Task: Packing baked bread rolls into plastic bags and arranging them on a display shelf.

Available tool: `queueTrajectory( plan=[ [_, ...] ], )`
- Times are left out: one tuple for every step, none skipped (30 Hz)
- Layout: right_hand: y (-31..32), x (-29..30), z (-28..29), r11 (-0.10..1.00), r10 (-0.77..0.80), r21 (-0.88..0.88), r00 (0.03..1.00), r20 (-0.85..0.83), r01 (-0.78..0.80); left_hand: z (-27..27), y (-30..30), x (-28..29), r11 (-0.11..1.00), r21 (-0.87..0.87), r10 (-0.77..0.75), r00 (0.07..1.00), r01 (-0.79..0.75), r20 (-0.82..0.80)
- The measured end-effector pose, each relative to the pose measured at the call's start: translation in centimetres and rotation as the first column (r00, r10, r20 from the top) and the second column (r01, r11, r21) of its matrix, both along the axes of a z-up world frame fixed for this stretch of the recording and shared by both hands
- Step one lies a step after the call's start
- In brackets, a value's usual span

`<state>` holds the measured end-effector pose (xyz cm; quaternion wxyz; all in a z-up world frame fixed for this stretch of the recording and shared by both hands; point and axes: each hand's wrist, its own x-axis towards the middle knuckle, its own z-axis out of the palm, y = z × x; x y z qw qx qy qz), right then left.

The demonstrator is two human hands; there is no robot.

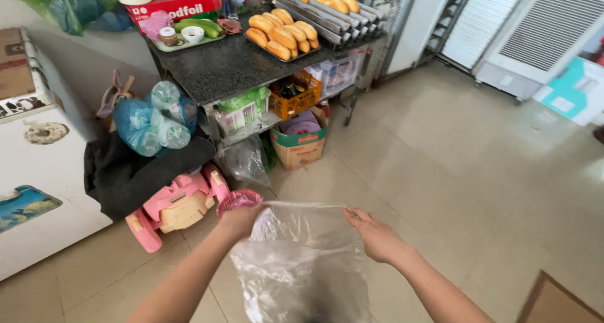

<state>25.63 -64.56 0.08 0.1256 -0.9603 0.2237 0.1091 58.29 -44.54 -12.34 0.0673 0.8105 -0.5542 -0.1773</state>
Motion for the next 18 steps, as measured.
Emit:
queueTrajectory(
  plan=[
    [-2.1,2.1,-0.3,0.999,0.028,0.039,0.999,-0.022,-0.027,-0.2,-1.8,2.7,0.999,0.02,0.027,0.997,-0.028,0.074],
    [-4.2,4.1,-0.5,0.996,0.056,0.079,0.997,-0.043,-0.053,-0.3,-3.5,5.3,0.998,0.038,0.052,0.988,-0.058,0.148],
    [-6.7,6.2,-0.7,0.994,0.08,0.074,0.996,-0.05,-0.077,1.8,-4.9,6.3,0.996,0.034,0.077,0.987,-0.082,0.141],
    [-9.1,8.4,-0.9,0.986,0.109,0.129,0.992,-0.06,-0.101,4.1,-6.2,7.4,0.99,0.09,0.079,0.961,-0.106,0.263],
    [-11.7,11.0,-0.5,0.975,0.143,0.178,0.987,-0.067,-0.129,6.8,-7.6,8.8,0.98,0.139,0.079,0.92,-0.142,0.383],
    [-15.6,14.3,-1.5,0.973,0.171,0.168,0.983,-0.071,-0.157,7.9,-9.5,11.7,0.977,0.129,0.11,0.918,-0.17,0.38],
    [-18.8,17.6,-3.0,0.947,0.284,0.159,0.959,-0.003,-0.28,8.7,-10.6,14.6,0.961,0.16,0.17,0.94,-0.224,0.295],
    [-21.7,21.1,-4.6,0.905,0.394,0.145,0.917,0.064,-0.399,9.5,-11.5,17.5,0.942,0.194,0.233,0.95,-0.274,0.208],
    [-23.5,24.6,-2.8,0.893,0.421,0.15,0.905,0.062,-0.425,11.2,-12.0,21.0,0.933,0.198,0.261,0.943,-0.301,0.205],
    [-25.1,28.1,-1.1,0.884,0.428,0.152,0.896,0.12,-0.443,12.8,-12.3,24.5,0.926,0.176,0.288,0.925,-0.335,0.247],
    [-26.6,31.4,0.4,0.878,0.427,0.154,0.887,0.176,-0.453,14.3,-12.5,28.0,0.919,0.153,0.309,0.906,-0.362,0.289],
    [-27.0,34.6,3.5,0.867,0.447,0.159,0.877,0.174,-0.473,17.5,-12.6,29.9,0.91,0.158,0.329,0.9,-0.383,0.285],
    [-27.1,37.4,6.3,0.88,0.447,0.03,0.847,0.286,-0.474,20.5,-12.5,31.7,0.899,-0.013,0.401,0.812,-0.437,0.423],
    [-27.2,40.4,9.1,0.886,0.453,-0.097,0.8,0.394,-0.454,23.5,-12.3,33.5,0.873,-0.186,0.475,0.697,-0.452,0.537],
    [-27.4,43.1,11.5,0.879,0.464,-0.09,0.794,0.394,-0.469,27.3,-12.2,33.6,0.866,-0.18,0.484,0.691,-0.467,0.537],
    [-27.6,45.8,14.0,0.873,0.473,-0.186,0.689,0.548,-0.451,31.0,-12.1,33.7,0.821,-0.285,0.556,0.581,-0.495,0.595],
    [-27.7,48.6,16.6,0.869,0.479,-0.278,0.553,0.681,-0.41,35.0,-12.2,34.1,0.771,-0.392,0.621,0.457,-0.502,0.636],
    [-27.6,50.0,18.7,0.864,0.485,-0.275,0.546,0.684,-0.422,36.3,-11.4,35.8,0.765,-0.39,0.626,0.448,-0.512,0.639]
  ],
)
